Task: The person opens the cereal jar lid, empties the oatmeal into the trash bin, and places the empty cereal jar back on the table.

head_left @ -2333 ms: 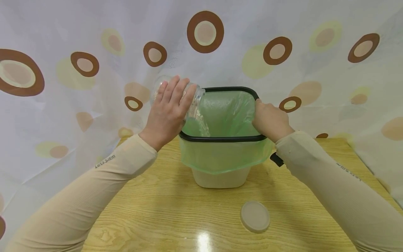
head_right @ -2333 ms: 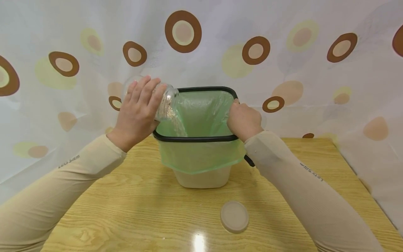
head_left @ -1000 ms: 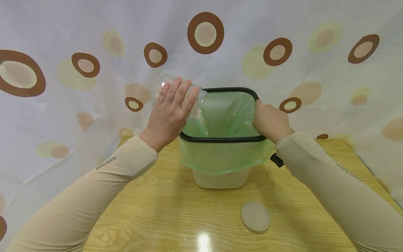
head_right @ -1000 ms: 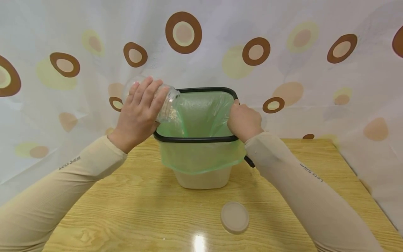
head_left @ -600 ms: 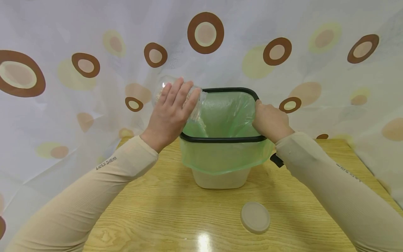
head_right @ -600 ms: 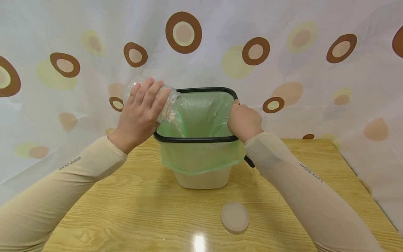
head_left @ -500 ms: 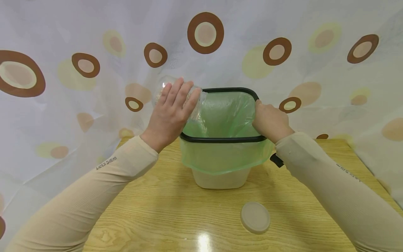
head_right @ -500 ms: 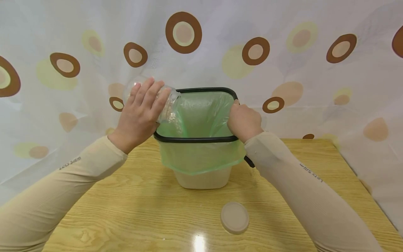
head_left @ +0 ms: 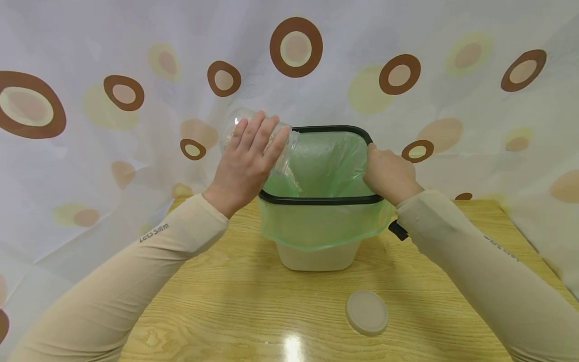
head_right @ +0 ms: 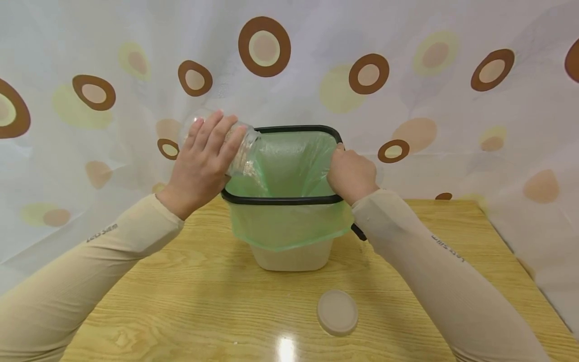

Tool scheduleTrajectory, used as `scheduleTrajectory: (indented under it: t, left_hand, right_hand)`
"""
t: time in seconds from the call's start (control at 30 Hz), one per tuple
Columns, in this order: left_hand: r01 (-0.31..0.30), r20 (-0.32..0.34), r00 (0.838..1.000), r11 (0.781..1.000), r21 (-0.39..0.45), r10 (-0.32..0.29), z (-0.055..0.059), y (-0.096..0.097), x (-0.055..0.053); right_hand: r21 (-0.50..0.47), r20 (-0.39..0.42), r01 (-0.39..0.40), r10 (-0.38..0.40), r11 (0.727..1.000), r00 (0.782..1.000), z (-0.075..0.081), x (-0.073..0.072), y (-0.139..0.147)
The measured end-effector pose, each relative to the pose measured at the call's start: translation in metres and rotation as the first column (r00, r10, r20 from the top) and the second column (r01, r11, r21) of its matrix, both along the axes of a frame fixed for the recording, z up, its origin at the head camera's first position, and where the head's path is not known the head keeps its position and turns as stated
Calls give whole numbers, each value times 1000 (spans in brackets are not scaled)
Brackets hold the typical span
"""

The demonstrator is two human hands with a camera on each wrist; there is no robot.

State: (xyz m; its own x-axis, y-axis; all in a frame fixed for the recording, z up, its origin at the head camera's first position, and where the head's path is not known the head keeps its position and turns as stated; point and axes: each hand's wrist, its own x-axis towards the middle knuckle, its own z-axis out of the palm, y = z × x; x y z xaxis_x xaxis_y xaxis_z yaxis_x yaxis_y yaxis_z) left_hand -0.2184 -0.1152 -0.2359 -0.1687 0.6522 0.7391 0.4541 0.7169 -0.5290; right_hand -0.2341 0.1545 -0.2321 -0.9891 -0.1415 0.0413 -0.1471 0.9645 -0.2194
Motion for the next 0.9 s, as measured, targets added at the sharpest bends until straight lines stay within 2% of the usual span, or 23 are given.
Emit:
scheduleTrajectory:
  t: [0.47, 0.9]
  left_hand:
    - [3, 9, 1000, 1000, -7, -3, 0, -3, 0]
    - [15, -9, 1000, 1000, -22, -15, 2, -2, 1]
  right_hand:
    - [3, -6, -1, 1, 1000, 1000, 0, 0, -1]
    - [7, -3, 0, 0, 1000, 1000, 0, 1, 0]
